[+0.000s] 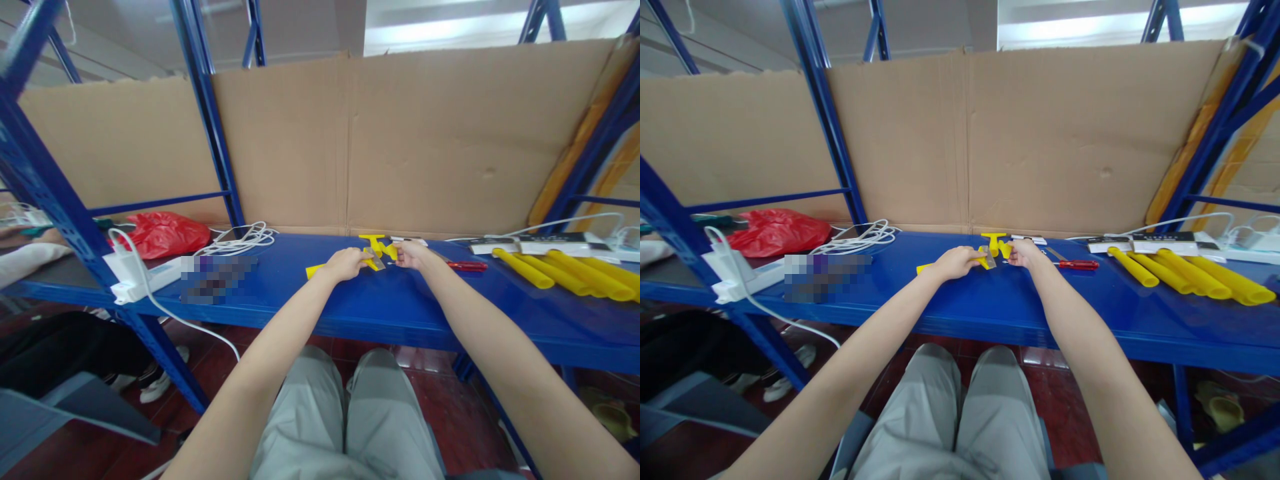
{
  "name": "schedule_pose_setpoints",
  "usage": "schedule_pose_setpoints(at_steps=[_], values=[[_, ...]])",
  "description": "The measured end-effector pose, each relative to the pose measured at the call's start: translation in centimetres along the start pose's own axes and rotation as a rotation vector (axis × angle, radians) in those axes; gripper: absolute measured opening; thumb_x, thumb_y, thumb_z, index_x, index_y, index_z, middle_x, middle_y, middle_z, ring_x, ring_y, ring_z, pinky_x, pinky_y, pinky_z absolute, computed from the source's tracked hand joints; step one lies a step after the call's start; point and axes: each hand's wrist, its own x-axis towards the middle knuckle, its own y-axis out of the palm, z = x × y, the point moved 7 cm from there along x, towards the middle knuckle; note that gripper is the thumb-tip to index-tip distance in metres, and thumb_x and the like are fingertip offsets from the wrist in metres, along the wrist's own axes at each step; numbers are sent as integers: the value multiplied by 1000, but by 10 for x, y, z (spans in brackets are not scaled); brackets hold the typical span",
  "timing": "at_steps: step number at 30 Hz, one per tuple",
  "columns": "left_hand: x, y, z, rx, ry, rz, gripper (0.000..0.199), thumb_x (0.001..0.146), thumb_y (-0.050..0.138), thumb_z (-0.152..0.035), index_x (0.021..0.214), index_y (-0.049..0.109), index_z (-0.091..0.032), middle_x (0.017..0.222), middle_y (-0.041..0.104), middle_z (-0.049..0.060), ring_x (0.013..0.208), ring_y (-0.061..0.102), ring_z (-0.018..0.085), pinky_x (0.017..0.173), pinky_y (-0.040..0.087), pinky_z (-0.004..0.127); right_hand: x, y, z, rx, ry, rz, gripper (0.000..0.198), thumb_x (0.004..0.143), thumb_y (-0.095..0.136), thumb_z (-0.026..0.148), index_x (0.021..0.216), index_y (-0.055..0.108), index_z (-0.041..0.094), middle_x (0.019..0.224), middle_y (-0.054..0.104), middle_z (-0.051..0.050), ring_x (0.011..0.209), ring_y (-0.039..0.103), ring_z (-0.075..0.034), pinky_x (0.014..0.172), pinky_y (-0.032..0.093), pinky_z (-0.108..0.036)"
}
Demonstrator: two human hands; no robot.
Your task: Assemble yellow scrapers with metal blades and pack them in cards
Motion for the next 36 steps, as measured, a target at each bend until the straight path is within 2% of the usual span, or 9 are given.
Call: schedule_pose_setpoints(at_steps=[3,6,13,16,19,22,27,36], values=[[0,0,0,-2,-3,5,39,94,50,-25,132,58,-26,116,67,9,109,62,22,92,47,31,-5,3,-5,44,100,44,17,88,44,8,75,51,17,52,55,1,44,49,-9,48,43,-20],[0,0,0,-1,-12,0,39,94,50,-24,132,58,-26,115,67,9,108,63,23,91,48,31,-6,3,-6,101,140,60,19,87,43,5,74,52,16,56,58,0,48,51,-9,54,46,-21],[0,0,0,3,-8,-14,37,94,51,-25,130,59,-25,115,68,8,108,64,22,90,49,31,-7,4,4,89,59,131,16,88,49,8,76,58,16,65,63,-4,58,57,-11,62,50,-23],[0,1,1,2,-20,-11,37,94,51,-27,130,58,-21,117,68,10,109,63,23,91,49,32,-13,8,10,116,53,143,18,90,49,11,75,59,15,62,62,-4,57,57,-11,60,49,-22],[1,1,2,-23,-35,-20,46,93,53,-27,138,49,-19,121,66,11,112,62,23,92,48,32,-19,12,15,68,28,113,17,88,53,13,72,57,15,56,57,-1,49,50,-9,50,44,-19],[1,1,4,-33,-55,-26,56,92,55,-28,144,38,-16,125,64,13,115,61,24,92,48,32,-23,15,18,-10,-26,67,20,84,61,14,66,53,16,50,49,4,40,37,-5,40,32,-16],[1,0,4,-23,-76,-16,61,93,54,-29,147,32,-14,124,64,15,114,62,24,91,47,30,-28,24,19,-129,-62,61,26,82,63,12,61,47,16,44,39,8,35,24,-1,34,16,-15],[2,3,5,-40,-69,-11,60,93,54,-26,147,32,-12,128,62,15,117,60,24,94,46,30,-37,30,23,-219,-110,77,17,80,63,11,70,50,16,44,38,9,35,24,-1,35,13,-17]])
